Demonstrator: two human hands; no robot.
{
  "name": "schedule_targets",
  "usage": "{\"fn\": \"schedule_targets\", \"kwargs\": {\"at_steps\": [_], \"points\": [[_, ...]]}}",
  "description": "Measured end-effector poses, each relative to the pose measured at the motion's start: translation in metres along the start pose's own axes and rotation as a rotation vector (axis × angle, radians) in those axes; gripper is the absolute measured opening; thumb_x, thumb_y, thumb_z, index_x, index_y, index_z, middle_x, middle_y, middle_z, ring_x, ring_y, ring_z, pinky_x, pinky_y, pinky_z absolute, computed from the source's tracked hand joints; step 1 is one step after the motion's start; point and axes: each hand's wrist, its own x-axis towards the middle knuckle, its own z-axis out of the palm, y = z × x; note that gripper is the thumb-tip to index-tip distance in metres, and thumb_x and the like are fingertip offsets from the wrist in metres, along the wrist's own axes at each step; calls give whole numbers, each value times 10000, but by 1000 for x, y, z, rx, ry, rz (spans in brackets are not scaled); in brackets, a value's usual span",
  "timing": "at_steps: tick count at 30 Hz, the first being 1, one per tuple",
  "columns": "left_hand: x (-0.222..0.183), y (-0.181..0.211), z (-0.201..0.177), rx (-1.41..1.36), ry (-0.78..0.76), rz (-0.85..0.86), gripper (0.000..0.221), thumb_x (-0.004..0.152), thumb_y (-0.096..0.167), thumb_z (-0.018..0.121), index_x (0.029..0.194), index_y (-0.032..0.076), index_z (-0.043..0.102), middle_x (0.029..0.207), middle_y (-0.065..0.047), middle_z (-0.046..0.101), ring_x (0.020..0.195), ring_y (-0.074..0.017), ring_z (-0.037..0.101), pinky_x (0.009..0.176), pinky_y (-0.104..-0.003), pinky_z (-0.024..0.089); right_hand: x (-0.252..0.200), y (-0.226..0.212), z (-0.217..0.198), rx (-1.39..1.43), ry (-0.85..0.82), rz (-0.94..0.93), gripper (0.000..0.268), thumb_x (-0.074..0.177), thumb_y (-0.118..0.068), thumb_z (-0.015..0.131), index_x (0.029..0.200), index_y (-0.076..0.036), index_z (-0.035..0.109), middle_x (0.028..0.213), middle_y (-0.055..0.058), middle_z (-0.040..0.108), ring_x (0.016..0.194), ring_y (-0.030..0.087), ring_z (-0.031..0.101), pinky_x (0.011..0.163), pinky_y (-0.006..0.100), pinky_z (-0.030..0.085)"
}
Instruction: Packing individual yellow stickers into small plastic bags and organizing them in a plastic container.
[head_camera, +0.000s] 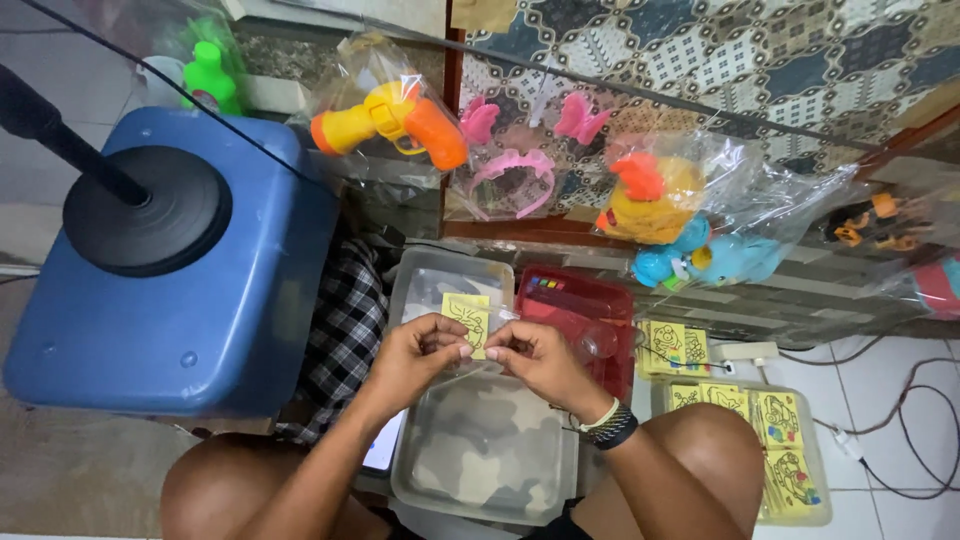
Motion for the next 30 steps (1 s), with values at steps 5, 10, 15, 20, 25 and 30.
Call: {"fn": "schedule_targets", "kwargs": {"at_steps": [5,10,15,20,25,30], "points": [[-5,7,2,21,-88,-14,378,848,-23,774,1222,-32,718,1056,-245,793,873,-204,725,762,-330,645,6,7,-4,-38,53,2,99,844,-42,798,943,-37,803,686,32,680,656,76,544,568,228,450],[-6,6,1,9,-84,-49,273,904,-6,724,1176,-25,740,1003,-237,806,844,-211,761,760,-312,641,1,6,-5,-14,4,26,106,831,-29,799,936,-42,793,710,22,686,677,86,541,595,226,443],[-7,5,1,121,-39,-32,305,848,41,814,1149,31,771,1031,-236,808,988,-261,781,853,-347,629,2,9,-5,-33,22,10,51,867,-22,758,910,-46,773,690,26,679,674,101,569,610,238,470],[-2,-2,7,258,-29,-34,232,871,124,793,1102,120,804,901,-123,825,829,-199,780,782,-343,612,3,0,-3,-14,71,27,57,869,-24,761,921,-46,767,701,27,682,683,102,578,633,248,490],[1,-12,2,241,22,-19,225,853,93,812,1077,89,798,821,-95,808,713,-133,711,727,-301,590,3,-1,-3,2,86,-14,60,884,-40,755,939,-65,757,725,15,677,711,87,579,677,237,500],[1,-19,5,180,-8,51,287,834,61,809,1115,108,781,878,-58,811,763,-92,702,795,-286,588,1,-5,2,-93,55,-85,63,865,-41,791,919,-57,762,713,39,681,686,109,591,645,251,489]]}}
